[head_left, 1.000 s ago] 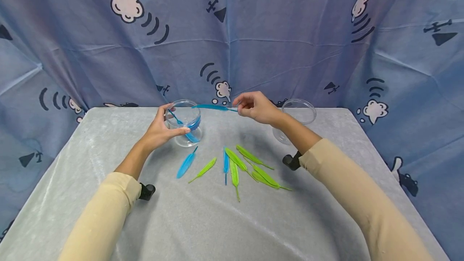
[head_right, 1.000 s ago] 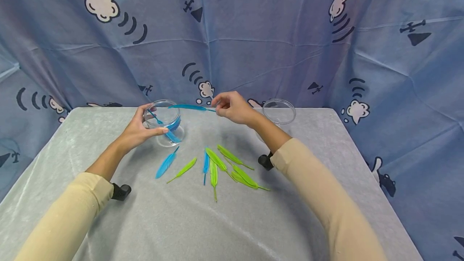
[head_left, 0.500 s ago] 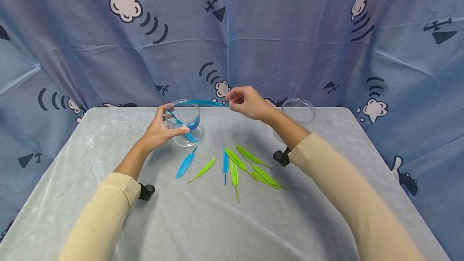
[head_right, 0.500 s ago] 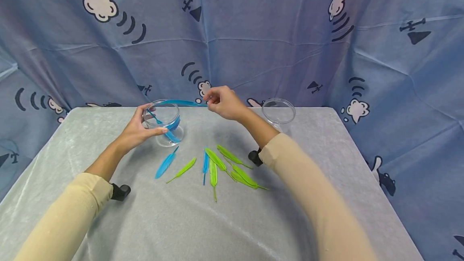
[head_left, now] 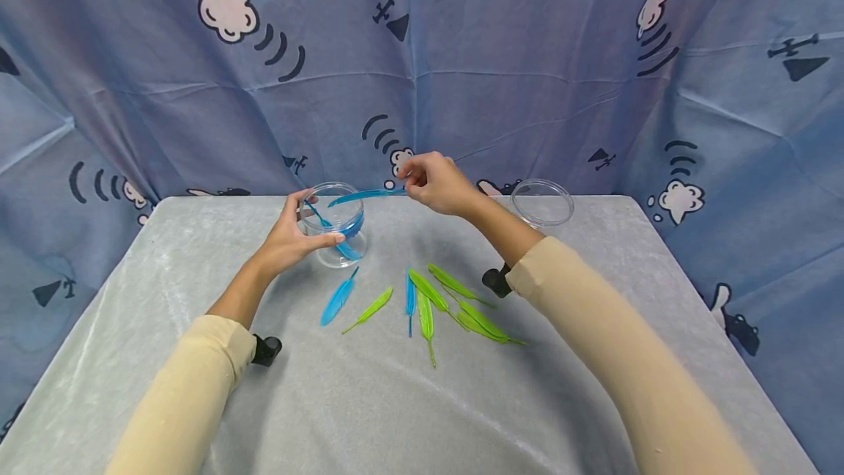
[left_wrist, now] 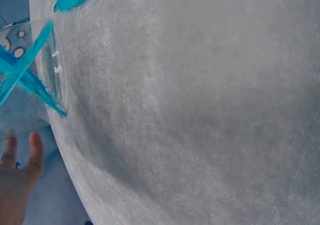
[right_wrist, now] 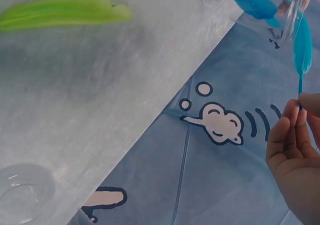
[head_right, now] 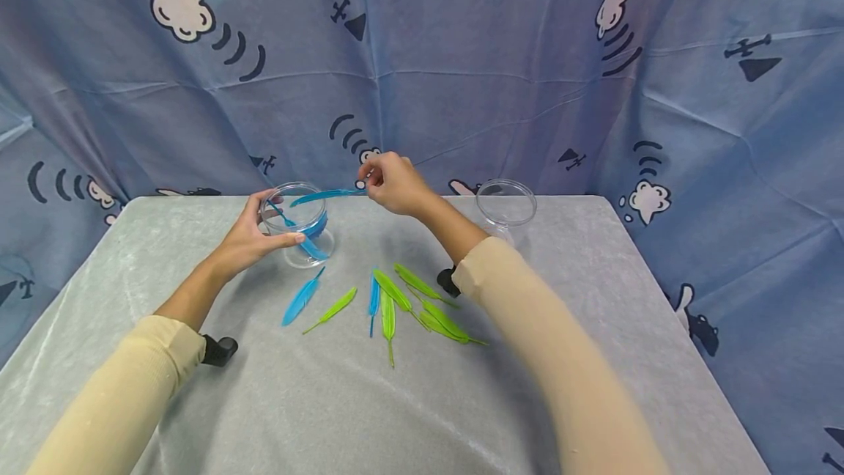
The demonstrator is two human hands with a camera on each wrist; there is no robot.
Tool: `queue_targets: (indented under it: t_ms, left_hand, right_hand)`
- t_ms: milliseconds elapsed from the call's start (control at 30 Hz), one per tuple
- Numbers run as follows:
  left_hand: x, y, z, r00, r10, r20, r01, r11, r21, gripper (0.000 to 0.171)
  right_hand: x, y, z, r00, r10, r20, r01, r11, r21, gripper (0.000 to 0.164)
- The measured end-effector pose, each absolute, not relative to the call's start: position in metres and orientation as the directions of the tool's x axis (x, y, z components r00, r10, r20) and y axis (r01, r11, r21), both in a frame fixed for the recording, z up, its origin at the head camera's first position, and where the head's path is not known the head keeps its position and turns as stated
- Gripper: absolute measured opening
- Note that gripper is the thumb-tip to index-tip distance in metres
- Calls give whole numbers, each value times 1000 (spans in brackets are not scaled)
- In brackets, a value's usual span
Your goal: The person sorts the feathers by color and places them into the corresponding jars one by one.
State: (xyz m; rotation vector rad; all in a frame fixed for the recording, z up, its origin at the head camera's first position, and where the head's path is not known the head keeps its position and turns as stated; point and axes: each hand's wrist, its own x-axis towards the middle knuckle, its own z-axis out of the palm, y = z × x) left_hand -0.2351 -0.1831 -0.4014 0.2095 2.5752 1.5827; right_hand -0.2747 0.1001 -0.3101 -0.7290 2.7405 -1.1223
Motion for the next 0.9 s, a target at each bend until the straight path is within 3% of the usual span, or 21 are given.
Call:
queue_targets:
  t_ms: [467, 900]
  left_hand:
    - [-236, -183, -402, -986, 165, -24, 53, 447, 893, 106]
    - [-237, -183, -404, -987, 161, -26, 51, 461, 886, 107]
  right_hand:
    - [-272, 70, -306, -863, -485, 143, -469, 661, -586, 18]
    - [-271, 64, -299, -862, -473, 180, -479, 646, -594, 17]
